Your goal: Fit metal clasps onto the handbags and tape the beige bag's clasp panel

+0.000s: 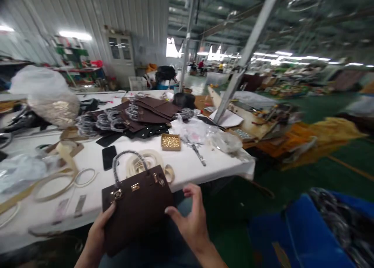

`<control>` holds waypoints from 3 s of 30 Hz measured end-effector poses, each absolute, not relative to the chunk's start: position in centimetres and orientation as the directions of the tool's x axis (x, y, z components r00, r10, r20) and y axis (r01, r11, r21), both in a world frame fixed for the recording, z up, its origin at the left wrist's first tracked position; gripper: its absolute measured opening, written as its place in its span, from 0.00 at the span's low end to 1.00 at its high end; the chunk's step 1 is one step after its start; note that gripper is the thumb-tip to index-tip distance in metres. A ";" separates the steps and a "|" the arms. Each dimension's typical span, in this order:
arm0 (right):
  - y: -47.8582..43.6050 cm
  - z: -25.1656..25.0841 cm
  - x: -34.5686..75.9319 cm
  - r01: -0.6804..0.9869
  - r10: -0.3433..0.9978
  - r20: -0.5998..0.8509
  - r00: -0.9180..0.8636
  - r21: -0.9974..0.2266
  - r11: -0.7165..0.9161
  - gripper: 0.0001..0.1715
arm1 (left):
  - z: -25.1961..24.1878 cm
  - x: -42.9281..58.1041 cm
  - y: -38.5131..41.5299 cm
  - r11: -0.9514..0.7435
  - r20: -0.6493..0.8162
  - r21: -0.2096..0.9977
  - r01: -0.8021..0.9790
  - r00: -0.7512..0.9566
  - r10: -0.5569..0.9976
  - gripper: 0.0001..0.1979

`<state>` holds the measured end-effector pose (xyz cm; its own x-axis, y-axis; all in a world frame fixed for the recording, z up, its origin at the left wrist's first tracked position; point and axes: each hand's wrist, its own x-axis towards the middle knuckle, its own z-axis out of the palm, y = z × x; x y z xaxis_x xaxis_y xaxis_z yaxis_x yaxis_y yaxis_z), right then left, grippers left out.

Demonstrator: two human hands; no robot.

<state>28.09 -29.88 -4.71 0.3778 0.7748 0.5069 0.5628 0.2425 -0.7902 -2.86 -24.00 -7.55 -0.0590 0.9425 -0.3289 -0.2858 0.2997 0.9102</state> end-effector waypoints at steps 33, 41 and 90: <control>-13.7 -3.2 25.1 0.774 0.824 0.548 -0.142 -0.458 0.438 0.21 | -5.6 -11.0 -12.7 -0.114 0.472 0.543 0.832 -0.190 0.861 0.13; -17.3 -1.4 22.5 0.612 0.730 0.575 -0.370 -0.440 0.657 0.09 | -6.4 -13.6 -8.0 0.093 0.269 0.143 0.985 -0.129 0.954 0.02; -12.2 3.9 13.4 0.567 0.634 0.422 -0.648 -0.288 0.772 0.09 | -0.5 -6.6 -18.2 -0.223 0.294 0.900 0.375 -0.145 0.945 0.12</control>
